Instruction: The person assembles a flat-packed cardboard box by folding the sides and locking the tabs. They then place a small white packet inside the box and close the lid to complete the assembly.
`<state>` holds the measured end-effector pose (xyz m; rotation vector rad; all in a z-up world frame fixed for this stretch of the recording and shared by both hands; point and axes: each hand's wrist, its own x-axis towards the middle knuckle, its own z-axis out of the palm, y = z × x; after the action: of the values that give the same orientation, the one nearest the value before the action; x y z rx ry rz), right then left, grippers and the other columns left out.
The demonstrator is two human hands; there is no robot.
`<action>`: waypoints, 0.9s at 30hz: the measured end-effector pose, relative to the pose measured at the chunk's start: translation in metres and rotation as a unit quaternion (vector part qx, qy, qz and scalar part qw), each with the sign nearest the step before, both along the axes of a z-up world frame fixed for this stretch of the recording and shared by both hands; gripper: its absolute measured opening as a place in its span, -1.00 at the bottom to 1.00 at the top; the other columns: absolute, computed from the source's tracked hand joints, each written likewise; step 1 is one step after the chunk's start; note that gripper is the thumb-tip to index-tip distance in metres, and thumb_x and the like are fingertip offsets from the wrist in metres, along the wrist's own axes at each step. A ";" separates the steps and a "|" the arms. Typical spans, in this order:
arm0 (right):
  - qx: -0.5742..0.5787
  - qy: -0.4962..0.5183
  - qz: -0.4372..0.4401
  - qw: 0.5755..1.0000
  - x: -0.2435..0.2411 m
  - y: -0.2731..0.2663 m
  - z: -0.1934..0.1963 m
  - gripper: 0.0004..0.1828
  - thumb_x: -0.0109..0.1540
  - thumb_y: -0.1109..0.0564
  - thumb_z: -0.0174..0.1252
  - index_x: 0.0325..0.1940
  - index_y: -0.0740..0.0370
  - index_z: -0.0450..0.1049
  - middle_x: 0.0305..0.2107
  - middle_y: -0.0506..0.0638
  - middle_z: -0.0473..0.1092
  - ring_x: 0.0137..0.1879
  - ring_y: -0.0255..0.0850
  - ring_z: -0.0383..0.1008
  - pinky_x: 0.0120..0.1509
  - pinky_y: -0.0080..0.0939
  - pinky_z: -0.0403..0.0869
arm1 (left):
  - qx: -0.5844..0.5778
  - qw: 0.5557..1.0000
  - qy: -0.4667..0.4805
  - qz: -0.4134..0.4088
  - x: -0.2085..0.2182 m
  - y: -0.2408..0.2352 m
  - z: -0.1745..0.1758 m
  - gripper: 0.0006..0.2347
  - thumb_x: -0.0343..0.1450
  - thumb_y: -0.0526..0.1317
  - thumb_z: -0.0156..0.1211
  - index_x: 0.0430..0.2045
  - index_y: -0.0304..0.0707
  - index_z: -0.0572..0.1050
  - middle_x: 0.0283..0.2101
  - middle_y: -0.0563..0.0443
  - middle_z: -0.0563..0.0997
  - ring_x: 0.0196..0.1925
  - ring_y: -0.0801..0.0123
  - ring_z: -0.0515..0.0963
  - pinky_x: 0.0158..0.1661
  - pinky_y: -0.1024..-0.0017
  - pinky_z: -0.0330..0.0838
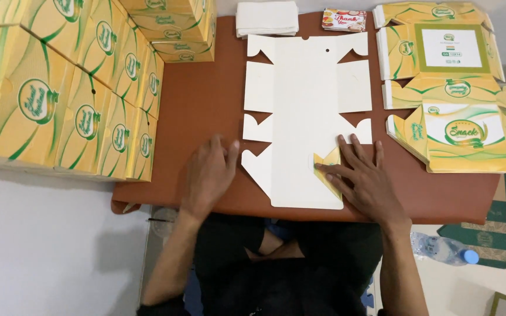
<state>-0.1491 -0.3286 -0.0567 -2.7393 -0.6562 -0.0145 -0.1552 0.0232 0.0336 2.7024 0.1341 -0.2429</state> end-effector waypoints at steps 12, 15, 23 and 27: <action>-0.038 0.030 0.013 0.999 -0.003 0.005 0.020 -0.57 0.42 -0.43 -0.13 0.19 -0.55 0.58 0.63 0.00 0.03 0.75 0.06 -0.17 0.68 0.54 -0.35 | -0.185 0.946 -0.246 -0.102 -0.064 -0.104 -0.064 -0.38 0.64 0.02 -0.02 0.54 -0.46 0.08 0.50 -0.55 0.27 0.54 -0.32 0.26 0.48 -0.24 -0.10; -0.040 0.040 0.019 0.998 -0.001 0.003 0.019 -0.56 0.42 -0.43 -0.14 0.22 -0.56 0.56 0.64 0.01 -0.02 0.76 0.08 -0.24 0.67 0.54 -0.43 | -0.104 0.952 -0.253 -0.134 -0.065 -0.108 -0.074 -0.40 0.64 0.08 -0.03 0.46 -0.49 0.23 0.53 -0.54 0.21 0.60 -0.29 0.15 0.50 -0.24 -0.17; -0.051 0.019 -0.002 0.999 -0.012 0.007 0.018 -0.60 0.43 -0.38 -0.11 0.28 -0.60 0.52 0.60 -0.04 0.08 0.74 0.04 -0.13 0.67 0.56 -0.31 | -0.052 0.960 -0.232 -0.149 -0.060 -0.107 -0.070 -0.42 0.65 0.08 -0.11 0.42 -0.50 0.28 0.53 -0.54 0.20 0.59 -0.28 0.16 0.43 -0.30 -0.03; -0.033 0.041 0.003 0.999 -0.013 0.010 0.029 -0.53 0.41 -0.46 -0.14 0.31 -0.56 0.50 0.60 -0.03 0.08 0.74 0.07 -0.15 0.65 0.60 -0.32 | -0.035 0.963 -0.214 -0.159 -0.055 -0.102 -0.067 -0.40 0.63 0.16 -0.14 0.38 -0.42 0.36 0.53 -0.47 0.24 0.56 -0.23 0.23 0.35 -0.31 0.06</action>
<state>-0.1621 -0.3189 -0.0276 -2.7839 -0.6544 0.1222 -0.2101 -0.0786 -0.0329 2.6239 -0.4297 0.2428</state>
